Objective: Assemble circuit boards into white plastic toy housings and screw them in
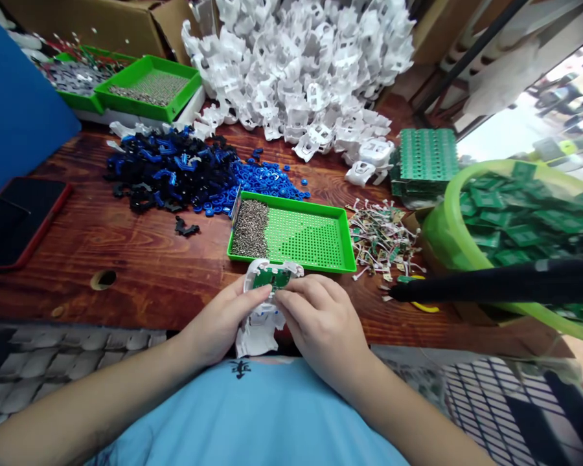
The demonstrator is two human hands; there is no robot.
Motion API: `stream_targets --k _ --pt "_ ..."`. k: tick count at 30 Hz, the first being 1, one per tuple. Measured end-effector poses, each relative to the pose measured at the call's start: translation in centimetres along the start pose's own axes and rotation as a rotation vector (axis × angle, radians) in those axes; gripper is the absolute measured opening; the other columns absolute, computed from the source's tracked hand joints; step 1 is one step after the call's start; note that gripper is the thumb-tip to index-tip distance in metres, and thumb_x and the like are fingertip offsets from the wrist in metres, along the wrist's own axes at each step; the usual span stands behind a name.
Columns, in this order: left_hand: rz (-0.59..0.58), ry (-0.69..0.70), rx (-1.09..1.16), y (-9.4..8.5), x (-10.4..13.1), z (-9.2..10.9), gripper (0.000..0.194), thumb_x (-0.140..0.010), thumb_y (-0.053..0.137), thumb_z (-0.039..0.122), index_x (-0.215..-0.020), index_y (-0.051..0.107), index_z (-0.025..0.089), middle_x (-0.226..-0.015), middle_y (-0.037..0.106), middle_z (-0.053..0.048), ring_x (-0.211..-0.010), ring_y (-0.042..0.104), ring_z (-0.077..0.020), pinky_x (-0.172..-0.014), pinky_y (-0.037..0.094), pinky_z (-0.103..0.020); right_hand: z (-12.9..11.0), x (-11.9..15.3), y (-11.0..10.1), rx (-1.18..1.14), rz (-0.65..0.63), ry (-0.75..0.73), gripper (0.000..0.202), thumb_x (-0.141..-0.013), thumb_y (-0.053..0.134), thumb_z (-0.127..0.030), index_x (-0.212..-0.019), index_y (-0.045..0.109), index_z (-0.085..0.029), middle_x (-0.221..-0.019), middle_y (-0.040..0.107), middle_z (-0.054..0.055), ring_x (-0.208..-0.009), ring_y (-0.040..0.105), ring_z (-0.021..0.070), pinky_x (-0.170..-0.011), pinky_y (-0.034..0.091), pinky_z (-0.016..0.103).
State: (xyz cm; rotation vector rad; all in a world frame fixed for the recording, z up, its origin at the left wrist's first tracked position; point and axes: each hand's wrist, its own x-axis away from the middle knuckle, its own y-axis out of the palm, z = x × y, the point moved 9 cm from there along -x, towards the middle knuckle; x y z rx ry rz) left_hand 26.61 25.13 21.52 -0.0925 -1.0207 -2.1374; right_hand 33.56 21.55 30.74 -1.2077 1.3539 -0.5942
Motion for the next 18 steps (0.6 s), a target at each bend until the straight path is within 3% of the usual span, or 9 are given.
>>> stream_targets --k 3,5,7,9,12,18 --pt "0.051 0.002 0.004 -0.3 -0.2 0.0 0.023 -0.081 0.061 0.026 -0.102 0.063 0.018 -0.095 0.071 -0.005 -0.084 0.065 -0.0203 -0.077 0.049 -0.030 0.9 0.5 -1.1 -0.082 0.102 0.072 0.016 -0.082 0.059 -0.019 -0.097 0.060 -0.020 -0.091 0.061 0.006 -0.089 0.054 0.0192 -0.080 0.047 0.035" --pt "0.091 0.019 0.000 -0.9 -0.3 0.0 0.022 -0.081 0.061 0.026 -0.102 0.063 0.020 -0.090 0.071 -0.003 -0.077 0.065 -0.0182 -0.073 0.050 -0.029 3.1 1.4 -1.7 -0.223 0.217 0.241 0.026 -0.080 0.062 -0.023 -0.105 0.054 -0.020 -0.098 0.057 0.008 -0.095 0.053 0.0203 -0.085 0.046 0.038" --pt "0.132 0.041 -0.012 -1.5 -0.3 0.1 0.022 -0.081 0.060 0.026 -0.103 0.061 0.022 -0.088 0.071 -0.001 -0.075 0.065 -0.0169 -0.071 0.050 -0.028 5.7 2.5 -0.8 -0.506 0.265 0.472 0.034 -0.080 0.062 -0.027 -0.111 0.049 -0.021 -0.104 0.056 0.009 -0.096 0.055 0.0190 -0.084 0.049 0.037" --pt "0.171 0.070 -0.037 -1.9 -0.2 0.4 0.024 -0.081 0.062 0.026 -0.105 0.059 0.023 -0.090 0.070 0.000 -0.079 0.065 -0.0169 -0.074 0.050 -0.027 6.8 2.9 2.2 -0.901 0.147 0.646 0.035 -0.081 0.060 -0.032 -0.112 0.048 -0.021 -0.105 0.058 0.008 -0.093 0.059 0.0168 -0.081 0.052 0.034" --pt "0.206 0.100 -0.082 -1.9 0.2 0.8 0.031 -0.076 0.067 0.028 -0.105 0.057 0.021 -0.095 0.070 -0.001 -0.084 0.065 -0.0190 -0.075 0.049 -0.027 5.0 2.6 5.7 -1.329 -0.111 0.739 0.030 -0.080 0.061 -0.036 -0.105 0.054 -0.020 -0.099 0.063 0.005 -0.090 0.062 0.0151 -0.081 0.053 0.031" --pt "0.207 0.121 -0.152 -1.5 0.8 1.0 0.037 -0.075 0.068 0.032 -0.107 0.055 0.020 -0.091 0.070 -0.003 -0.085 0.065 -0.0218 -0.073 0.051 -0.029 4.2 2.4 6.9 -1.530 -0.116 0.916 0.022 -0.069 0.073 -0.028 -0.078 0.057 -0.017 -0.072 0.061 -0.004 -0.063 0.055 0.0076 -0.061 0.046 0.020"
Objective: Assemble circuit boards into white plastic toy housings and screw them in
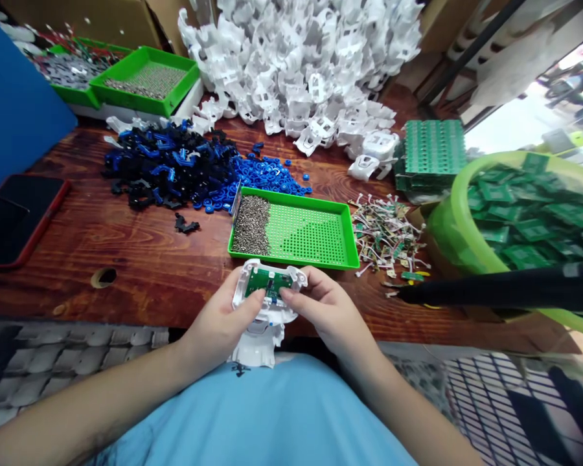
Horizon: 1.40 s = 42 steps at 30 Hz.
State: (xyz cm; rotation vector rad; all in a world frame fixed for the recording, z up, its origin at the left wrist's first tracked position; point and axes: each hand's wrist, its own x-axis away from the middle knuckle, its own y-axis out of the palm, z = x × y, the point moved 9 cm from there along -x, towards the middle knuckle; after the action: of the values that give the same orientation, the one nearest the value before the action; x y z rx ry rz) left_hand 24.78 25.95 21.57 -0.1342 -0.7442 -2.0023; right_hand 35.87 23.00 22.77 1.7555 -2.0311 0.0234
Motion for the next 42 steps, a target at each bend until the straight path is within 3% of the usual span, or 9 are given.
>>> stream_targets --k 4,12,21,26,32,38,40,42 --pt "0.010 0.004 -0.010 -0.3 0.2 0.0 0.031 -0.077 0.067 0.032 -0.103 0.056 0.020 -0.088 0.071 -0.001 -0.082 0.065 -0.0189 -0.071 0.051 -0.025 0.5 -0.3 0.1 -0.093 -0.012 0.043 0.022 -0.065 0.075 -0.024 -0.070 0.056 -0.016 -0.066 0.059 -0.005 -0.059 0.053 0.0060 -0.059 0.044 0.019" --pt "-0.043 -0.118 0.038 -0.2 0.1 -0.9 0.031 -0.083 0.060 0.027 -0.113 0.057 0.023 -0.099 0.070 -0.002 -0.090 0.064 -0.0205 -0.076 0.048 -0.028 1.3 -0.6 0.4 -0.037 0.019 0.078 0.026 -0.067 0.073 -0.030 -0.085 0.059 -0.017 -0.070 0.059 -0.003 -0.062 0.053 0.0096 -0.062 0.044 0.023" --pt "-0.003 -0.241 0.152 0.1 0.8 -1.6 0.023 -0.081 0.060 0.021 -0.104 0.061 0.021 -0.087 0.071 -0.001 -0.072 0.065 -0.0156 -0.067 0.048 -0.025 1.9 -0.2 0.4 -0.020 0.027 0.110 0.030 -0.069 0.071 -0.034 -0.090 0.058 -0.018 -0.068 0.055 -0.004 -0.063 0.054 0.0110 -0.060 0.046 0.023" --pt "-0.051 -0.211 0.010 0.1 1.2 -1.3 0.032 -0.078 0.067 0.022 -0.108 0.057 0.023 -0.089 0.069 0.001 -0.077 0.063 -0.0138 -0.070 0.048 -0.023 1.9 -0.3 0.3 -0.022 0.043 0.116 0.026 -0.068 0.072 -0.034 -0.082 0.056 -0.018 -0.071 0.059 -0.003 -0.061 0.053 0.0092 -0.057 0.043 0.022" --pt "0.019 -0.130 -0.092 -0.5 1.2 -0.5 0.038 -0.077 0.068 0.023 -0.112 0.053 0.023 -0.094 0.069 0.002 -0.081 0.063 -0.0122 -0.070 0.048 -0.019 2.4 -1.0 0.7 -0.084 -0.014 0.078 0.025 -0.068 0.074 -0.031 -0.078 0.056 -0.017 -0.070 0.058 -0.004 -0.061 0.052 0.0078 -0.059 0.041 0.021" --pt "0.055 -0.160 0.077 -2.0 1.3 -0.7 0.035 -0.076 0.067 0.017 -0.110 0.057 0.022 -0.089 0.071 0.000 -0.074 0.065 -0.0124 -0.068 0.051 -0.021 0.9 -2.0 2.1 0.221 -0.145 0.047 0.031 -0.073 0.067 -0.042 -0.088 0.056 -0.016 -0.080 0.061 0.000 -0.069 0.055 0.0117 -0.066 0.044 0.026" --pt "0.129 -0.179 0.193 -3.5 1.7 -0.3 0.027 -0.076 0.064 0.012 -0.102 0.061 0.018 -0.084 0.072 -0.002 -0.066 0.065 -0.0133 -0.064 0.053 -0.023 -1.3 -2.7 2.4 0.463 -0.119 -0.037 0.033 -0.078 0.061 -0.045 -0.096 0.056 -0.018 -0.086 0.063 0.002 -0.074 0.057 0.0135 -0.068 0.045 0.028" --pt "0.238 -0.200 0.254 -5.5 2.5 0.2 0.021 -0.075 0.061 0.008 -0.095 0.063 0.014 -0.078 0.072 -0.005 -0.061 0.066 -0.0156 -0.060 0.055 -0.026 -4.9 -3.6 3.4 0.809 -0.012 -0.257 0.026 -0.084 0.053 -0.042 -0.096 0.058 -0.020 -0.089 0.064 0.003 -0.079 0.058 0.0147 -0.070 0.043 0.028"
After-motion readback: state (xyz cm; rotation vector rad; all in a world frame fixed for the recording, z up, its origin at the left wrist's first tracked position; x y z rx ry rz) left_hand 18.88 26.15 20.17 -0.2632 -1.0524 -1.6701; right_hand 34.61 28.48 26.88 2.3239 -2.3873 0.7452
